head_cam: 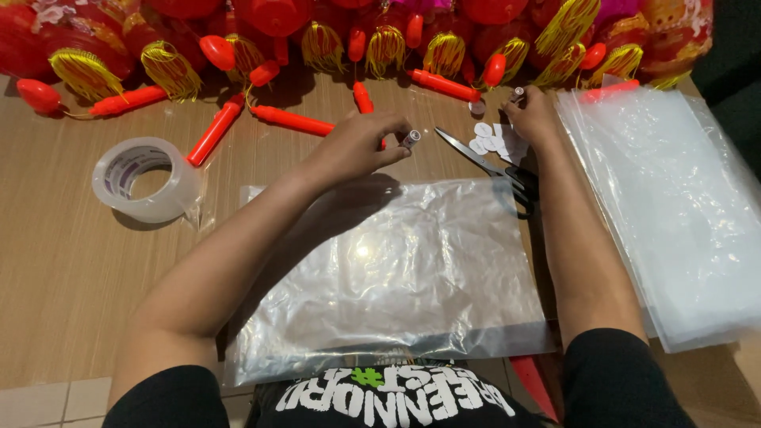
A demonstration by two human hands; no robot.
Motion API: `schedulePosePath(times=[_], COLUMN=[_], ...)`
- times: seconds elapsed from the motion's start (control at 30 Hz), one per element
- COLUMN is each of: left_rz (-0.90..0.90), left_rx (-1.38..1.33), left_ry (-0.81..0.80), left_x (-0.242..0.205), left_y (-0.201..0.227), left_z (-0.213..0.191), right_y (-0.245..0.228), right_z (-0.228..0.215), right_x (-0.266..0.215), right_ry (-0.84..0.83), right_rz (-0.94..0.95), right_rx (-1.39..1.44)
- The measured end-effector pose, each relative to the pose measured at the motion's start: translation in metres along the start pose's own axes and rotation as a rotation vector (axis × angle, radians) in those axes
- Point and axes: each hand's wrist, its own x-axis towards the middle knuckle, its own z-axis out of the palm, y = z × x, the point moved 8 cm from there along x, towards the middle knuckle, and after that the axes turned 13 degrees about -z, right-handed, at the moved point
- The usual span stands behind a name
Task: Assembling a decorative lantern by attaching a plastic handle to the main body
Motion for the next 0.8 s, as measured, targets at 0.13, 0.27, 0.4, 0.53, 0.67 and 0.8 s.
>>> schedulePosePath(times=[0.13,0.27,0.4,0.53,0.67,0.8], left_rz=[0.010,-0.054,-0.084,-0.030,-0.038,-0.091], left_rx=[-0.054,-0.137,-0.205,-0.270,-0.102,-0.030], left_ry=[0.023,0.045,0.122,0.165,0.160,0.107], left_x=[-0.001,0.000,0.001,-0.002,-0.010,-0.023], left_y=[-0.013,-0.021,-0.027,-0.009,0.002,0.001], left_z=[-0.003,-0.007,-0.014,-0.008,0.003,0.005], right_y=[0.006,-0.038,-0.112,-0.227,-0.285,-0.274], right_z=[0.006,-0.026,-0.065,-0.064,-0.027,-0.023], right_x=[0.001,-0.025,-0.050,-0.099,-0.142,-0.140], right_ry=[0.004,0.013,0.174,-0.027,-0.374,-0.357], right_rz=[0.031,0.091,0.008,-0.327,-0.331,-0.266], right_rx=[-0.046,0.057,0.148,0.521,0.818,0.786])
